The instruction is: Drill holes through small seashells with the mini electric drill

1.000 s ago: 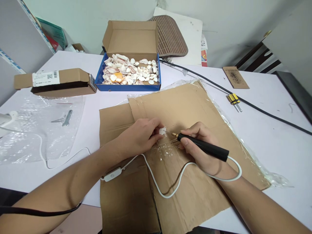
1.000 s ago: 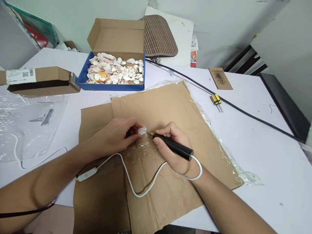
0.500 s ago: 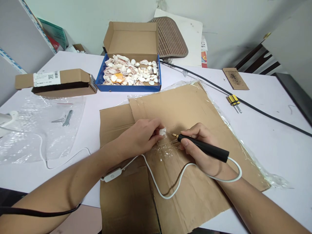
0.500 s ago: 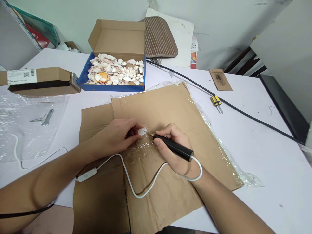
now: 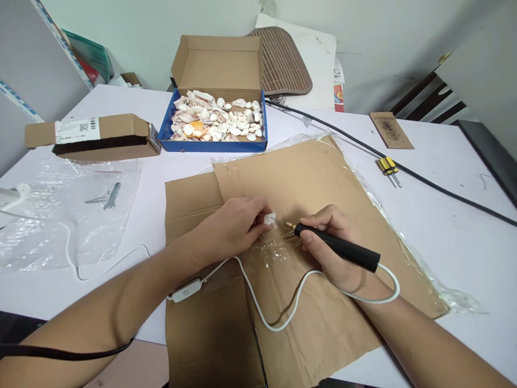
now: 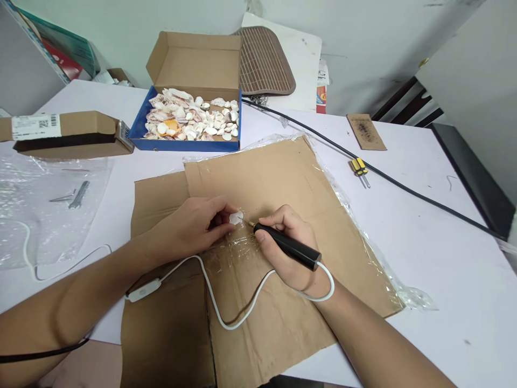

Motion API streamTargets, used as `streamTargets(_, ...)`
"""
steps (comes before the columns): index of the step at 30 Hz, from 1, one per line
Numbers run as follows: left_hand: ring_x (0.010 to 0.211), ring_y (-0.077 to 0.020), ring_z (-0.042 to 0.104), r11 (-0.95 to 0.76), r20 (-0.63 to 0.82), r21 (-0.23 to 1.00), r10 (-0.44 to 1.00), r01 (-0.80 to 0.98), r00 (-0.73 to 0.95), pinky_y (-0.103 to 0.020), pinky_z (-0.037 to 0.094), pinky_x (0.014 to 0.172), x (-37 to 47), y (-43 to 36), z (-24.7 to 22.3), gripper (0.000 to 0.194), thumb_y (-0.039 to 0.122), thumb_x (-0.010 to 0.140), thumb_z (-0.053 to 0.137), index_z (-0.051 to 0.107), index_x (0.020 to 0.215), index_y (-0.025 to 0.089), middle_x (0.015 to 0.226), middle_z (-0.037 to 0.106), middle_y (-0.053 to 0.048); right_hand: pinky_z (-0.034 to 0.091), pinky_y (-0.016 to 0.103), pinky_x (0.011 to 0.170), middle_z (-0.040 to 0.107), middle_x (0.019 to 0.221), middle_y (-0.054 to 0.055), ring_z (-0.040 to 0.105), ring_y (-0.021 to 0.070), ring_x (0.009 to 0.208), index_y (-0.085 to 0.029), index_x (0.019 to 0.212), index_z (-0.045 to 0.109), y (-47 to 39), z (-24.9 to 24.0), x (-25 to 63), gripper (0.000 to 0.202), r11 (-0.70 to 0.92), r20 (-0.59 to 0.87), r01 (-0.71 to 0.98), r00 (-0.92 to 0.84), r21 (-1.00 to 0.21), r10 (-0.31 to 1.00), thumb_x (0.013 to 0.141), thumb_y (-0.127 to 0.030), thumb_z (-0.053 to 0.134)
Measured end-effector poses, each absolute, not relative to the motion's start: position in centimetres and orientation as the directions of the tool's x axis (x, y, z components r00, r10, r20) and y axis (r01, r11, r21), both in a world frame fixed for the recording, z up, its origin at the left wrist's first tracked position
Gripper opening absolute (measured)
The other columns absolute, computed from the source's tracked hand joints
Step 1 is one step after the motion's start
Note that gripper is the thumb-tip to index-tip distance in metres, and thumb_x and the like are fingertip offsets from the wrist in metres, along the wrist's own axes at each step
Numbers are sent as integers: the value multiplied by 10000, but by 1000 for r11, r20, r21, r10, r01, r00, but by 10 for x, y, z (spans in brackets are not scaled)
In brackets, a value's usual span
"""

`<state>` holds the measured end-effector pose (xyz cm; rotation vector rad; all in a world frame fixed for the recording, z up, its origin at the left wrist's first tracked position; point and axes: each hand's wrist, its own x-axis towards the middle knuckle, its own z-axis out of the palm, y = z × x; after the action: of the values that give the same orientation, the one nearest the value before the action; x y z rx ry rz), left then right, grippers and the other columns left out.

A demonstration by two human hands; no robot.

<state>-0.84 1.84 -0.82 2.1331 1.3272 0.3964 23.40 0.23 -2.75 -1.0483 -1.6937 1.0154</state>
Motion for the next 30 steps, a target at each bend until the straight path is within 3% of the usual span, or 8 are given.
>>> streamTargets(19,813,-217,731,-338,-41,620,887,708,460,-329,570,778,-8,19,-9,165,159,992,756,718,1151,137,901,775,-36,460,281,514,671,707,-25,609,146,557,-265,958,661,0,-32,235,83,341,272,245,-275,-908,922,955,-259,744)
streamTargets(30,821,-217,731,-346,-35,615,885,708,463,-327,573,782,-9,18,-10,172,154,989,758,716,1155,133,900,773,-39,448,287,524,651,690,-29,573,140,547,-259,944,650,1,-31,235,86,324,258,236,-271,-916,927,954,-264,735)
